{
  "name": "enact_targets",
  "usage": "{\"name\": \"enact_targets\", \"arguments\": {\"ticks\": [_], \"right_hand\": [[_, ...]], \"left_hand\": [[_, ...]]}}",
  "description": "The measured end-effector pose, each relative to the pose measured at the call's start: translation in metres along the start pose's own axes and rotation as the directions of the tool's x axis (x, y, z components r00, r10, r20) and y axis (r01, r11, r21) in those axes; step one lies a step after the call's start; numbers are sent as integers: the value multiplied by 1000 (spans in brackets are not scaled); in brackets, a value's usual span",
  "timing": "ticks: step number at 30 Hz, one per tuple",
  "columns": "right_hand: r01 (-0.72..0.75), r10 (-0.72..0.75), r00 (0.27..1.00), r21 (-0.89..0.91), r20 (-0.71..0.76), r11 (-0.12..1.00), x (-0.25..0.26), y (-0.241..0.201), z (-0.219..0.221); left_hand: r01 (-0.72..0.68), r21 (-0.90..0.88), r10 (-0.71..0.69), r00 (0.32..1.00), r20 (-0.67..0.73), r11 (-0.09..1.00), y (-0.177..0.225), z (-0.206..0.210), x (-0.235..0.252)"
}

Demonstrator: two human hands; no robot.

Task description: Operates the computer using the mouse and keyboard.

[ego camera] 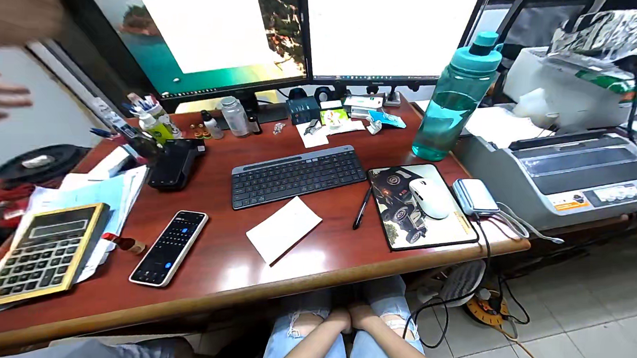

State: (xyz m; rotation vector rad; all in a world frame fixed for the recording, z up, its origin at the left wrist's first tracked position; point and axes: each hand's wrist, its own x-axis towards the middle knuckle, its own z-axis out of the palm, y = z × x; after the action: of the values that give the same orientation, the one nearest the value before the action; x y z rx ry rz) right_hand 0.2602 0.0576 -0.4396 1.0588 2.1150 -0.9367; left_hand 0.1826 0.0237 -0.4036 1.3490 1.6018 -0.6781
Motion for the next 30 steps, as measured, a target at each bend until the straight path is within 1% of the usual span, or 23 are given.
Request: {"name": "enact_targets", "arguments": {"ticks": [9,22,30], "right_hand": [[7,-6,1000,-38,21,999,2,1,1],[9,-2,998,-96,67,995,-3,-2,-4],[-19,21,998,-48,51,999,1,0,-1]], "left_hand": [[-40,15,40,999,3,999,-3,1,3],[-19,30,19,1000,23,999,-3,0,0],[-37,31,36,999,29,999,-2,-2,-3]]}}
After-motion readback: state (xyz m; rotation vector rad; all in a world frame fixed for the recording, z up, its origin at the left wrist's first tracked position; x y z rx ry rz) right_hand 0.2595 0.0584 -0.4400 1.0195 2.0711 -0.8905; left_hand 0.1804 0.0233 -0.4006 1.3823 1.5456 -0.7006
